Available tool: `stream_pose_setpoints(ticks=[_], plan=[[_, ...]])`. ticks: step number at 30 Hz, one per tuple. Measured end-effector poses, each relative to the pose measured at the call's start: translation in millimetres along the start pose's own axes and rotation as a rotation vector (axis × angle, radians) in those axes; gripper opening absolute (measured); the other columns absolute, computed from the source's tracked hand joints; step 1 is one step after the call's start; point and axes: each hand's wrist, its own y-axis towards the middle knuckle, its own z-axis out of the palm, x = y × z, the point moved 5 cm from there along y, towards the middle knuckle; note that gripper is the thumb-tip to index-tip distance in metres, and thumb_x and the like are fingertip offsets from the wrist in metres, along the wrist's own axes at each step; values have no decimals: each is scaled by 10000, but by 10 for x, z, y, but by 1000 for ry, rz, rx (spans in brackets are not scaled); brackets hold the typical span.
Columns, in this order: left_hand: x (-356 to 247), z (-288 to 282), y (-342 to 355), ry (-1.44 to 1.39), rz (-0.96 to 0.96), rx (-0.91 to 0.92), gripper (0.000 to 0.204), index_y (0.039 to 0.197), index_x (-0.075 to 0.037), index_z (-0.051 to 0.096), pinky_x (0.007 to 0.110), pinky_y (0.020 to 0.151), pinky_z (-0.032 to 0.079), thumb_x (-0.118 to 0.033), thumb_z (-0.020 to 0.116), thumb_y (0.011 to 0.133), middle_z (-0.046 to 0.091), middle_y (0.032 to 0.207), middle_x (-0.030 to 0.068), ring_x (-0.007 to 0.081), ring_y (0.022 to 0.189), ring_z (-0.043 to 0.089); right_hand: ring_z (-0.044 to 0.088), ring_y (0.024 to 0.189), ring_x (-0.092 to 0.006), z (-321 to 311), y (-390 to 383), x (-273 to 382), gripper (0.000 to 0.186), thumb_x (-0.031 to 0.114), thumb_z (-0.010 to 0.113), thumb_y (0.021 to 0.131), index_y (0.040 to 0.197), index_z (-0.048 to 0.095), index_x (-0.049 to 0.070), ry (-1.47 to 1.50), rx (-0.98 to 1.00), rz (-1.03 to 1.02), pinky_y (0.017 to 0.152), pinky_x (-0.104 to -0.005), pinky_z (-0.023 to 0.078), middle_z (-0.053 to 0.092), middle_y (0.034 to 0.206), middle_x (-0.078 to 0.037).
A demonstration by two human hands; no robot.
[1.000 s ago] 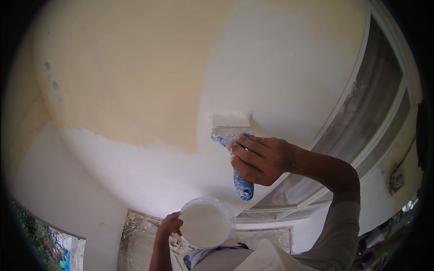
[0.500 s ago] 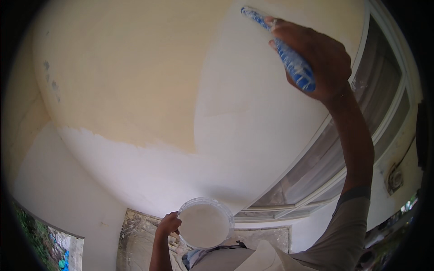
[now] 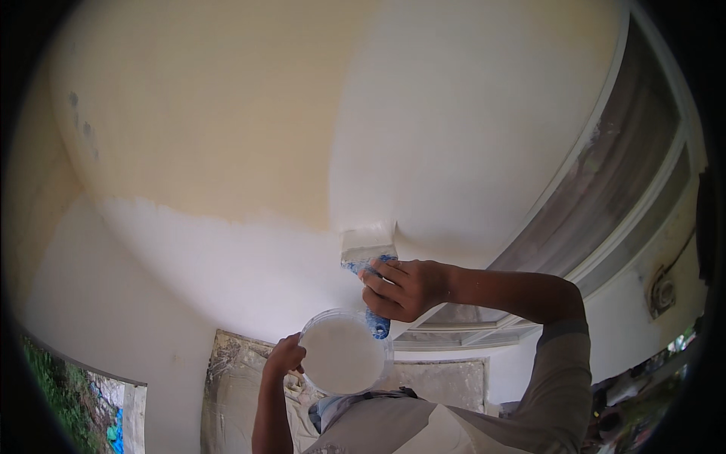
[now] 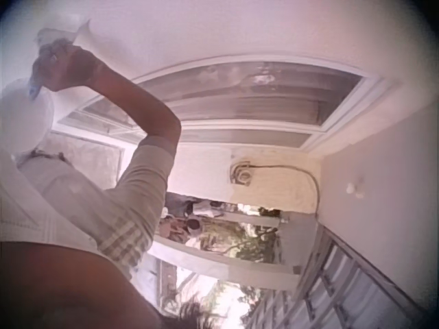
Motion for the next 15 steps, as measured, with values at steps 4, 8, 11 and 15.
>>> stream_pose_setpoints(ticks=[4,8,11,15], plan=[[75,35,15,-19,-12,11,484,1284,103,685,417,502,602,-46,591,833,719,797,187,268,526,688,840,932,-313,-196,49,-207,162,137,771,1026,1098,671,32,53,-40,112,734,-332,713,814,1081,-199],[131,39,54,-36,-15,26,525,1326,105,662,397,487,598,-38,584,827,709,817,193,248,513,654,854,947,-309,-673,135,-779,180,108,794,1005,1124,686,26,-19,-119,225,751,-340,714,829,1098,-200],[110,20,33,-28,-5,13,529,1327,97,668,395,485,596,-30,576,821,708,833,187,249,511,647,858,1020,-272,-1235,193,-1353,242,134,834,998,1196,733,36,-129,-154,372,801,-326,719,841,1180,-172],[21,25,56,27,-9,18,487,1294,76,691,416,534,604,-23,540,841,763,859,216,273,552,728,849,1069,-272,-1809,87,-1976,398,136,866,976,1333,725,32,-307,-296,230,875,-340,719,837,1233,-153]])
